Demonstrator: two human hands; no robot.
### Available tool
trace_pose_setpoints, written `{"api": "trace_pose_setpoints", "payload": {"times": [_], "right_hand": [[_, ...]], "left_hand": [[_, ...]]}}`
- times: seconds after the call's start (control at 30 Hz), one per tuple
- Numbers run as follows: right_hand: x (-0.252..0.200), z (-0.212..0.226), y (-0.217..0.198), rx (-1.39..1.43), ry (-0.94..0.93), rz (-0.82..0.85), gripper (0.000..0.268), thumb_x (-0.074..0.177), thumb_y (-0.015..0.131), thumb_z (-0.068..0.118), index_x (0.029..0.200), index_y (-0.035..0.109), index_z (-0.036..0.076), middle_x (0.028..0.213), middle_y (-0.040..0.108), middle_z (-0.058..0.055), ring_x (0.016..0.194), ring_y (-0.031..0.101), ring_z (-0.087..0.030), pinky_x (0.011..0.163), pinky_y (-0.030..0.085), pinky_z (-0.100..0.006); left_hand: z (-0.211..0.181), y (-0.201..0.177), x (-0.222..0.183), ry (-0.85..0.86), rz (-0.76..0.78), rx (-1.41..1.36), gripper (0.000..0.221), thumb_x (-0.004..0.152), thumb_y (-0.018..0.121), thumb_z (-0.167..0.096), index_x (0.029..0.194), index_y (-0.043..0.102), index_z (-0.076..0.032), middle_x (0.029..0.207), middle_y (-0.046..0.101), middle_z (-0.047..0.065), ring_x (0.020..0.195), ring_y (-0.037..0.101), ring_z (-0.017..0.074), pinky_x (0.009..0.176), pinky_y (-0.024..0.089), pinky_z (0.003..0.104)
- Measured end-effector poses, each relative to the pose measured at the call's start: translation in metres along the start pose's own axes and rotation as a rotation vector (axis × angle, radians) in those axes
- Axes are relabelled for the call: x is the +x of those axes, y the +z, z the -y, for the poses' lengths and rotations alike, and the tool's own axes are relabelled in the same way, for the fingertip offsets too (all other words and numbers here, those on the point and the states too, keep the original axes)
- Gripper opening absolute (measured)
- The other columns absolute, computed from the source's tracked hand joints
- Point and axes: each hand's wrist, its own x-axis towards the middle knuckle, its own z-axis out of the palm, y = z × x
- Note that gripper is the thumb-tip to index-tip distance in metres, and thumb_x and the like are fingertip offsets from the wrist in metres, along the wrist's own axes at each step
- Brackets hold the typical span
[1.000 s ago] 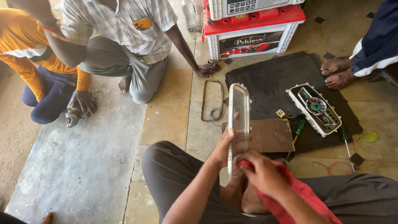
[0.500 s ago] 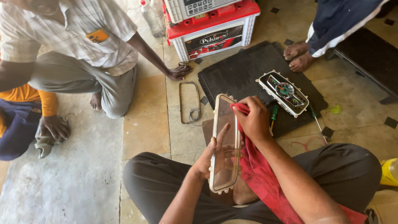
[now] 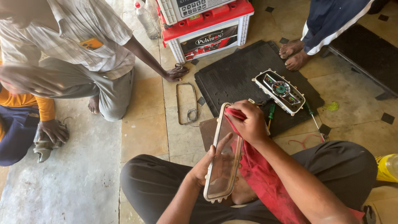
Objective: The person sits on the floor and cleans a motorcycle instrument cluster cover using a red cloth. They wipe the clear plastic cover thoroughly, then align and place it back onto the instrument cluster housing containing the speedometer and other gauges.
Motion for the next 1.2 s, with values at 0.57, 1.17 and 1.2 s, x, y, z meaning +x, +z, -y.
{"api": "trace_pose_setpoints", "payload": {"times": [0.57,1.17,1.2], "right_hand": [[-0.080,-0.045,-0.084,0.750,0.814,-0.168,0.009,0.104,0.064,0.012,0.109,0.064,0.005,0.100,0.071,-0.003,0.084,0.065,-0.008,0.076,0.054,-0.024],[-0.091,-0.058,-0.072,0.806,0.921,-0.144,0.013,0.109,0.058,0.020,0.112,0.060,0.007,0.093,0.068,-0.006,0.080,0.066,-0.013,0.071,0.056,-0.029],[-0.092,-0.059,-0.072,0.802,0.927,-0.146,0.012,0.109,0.058,0.019,0.112,0.060,0.008,0.092,0.068,-0.006,0.080,0.066,-0.013,0.071,0.056,-0.029]], "left_hand": [[-0.031,-0.017,-0.014,0.284,0.404,-0.304,0.143,0.063,0.059,-0.099,0.177,0.002,-0.032,0.157,0.041,0.032,0.131,0.053,0.0452,0.100,0.056,0.058],[-0.044,-0.003,-0.007,0.287,0.453,-0.160,0.152,0.052,0.064,-0.100,0.173,0.000,-0.032,0.157,0.038,0.034,0.141,0.048,0.0453,0.106,0.048,0.065],[-0.045,-0.004,-0.007,0.288,0.449,-0.161,0.153,0.052,0.064,-0.100,0.173,0.000,-0.032,0.156,0.039,0.034,0.139,0.048,0.0448,0.105,0.049,0.064]]}}
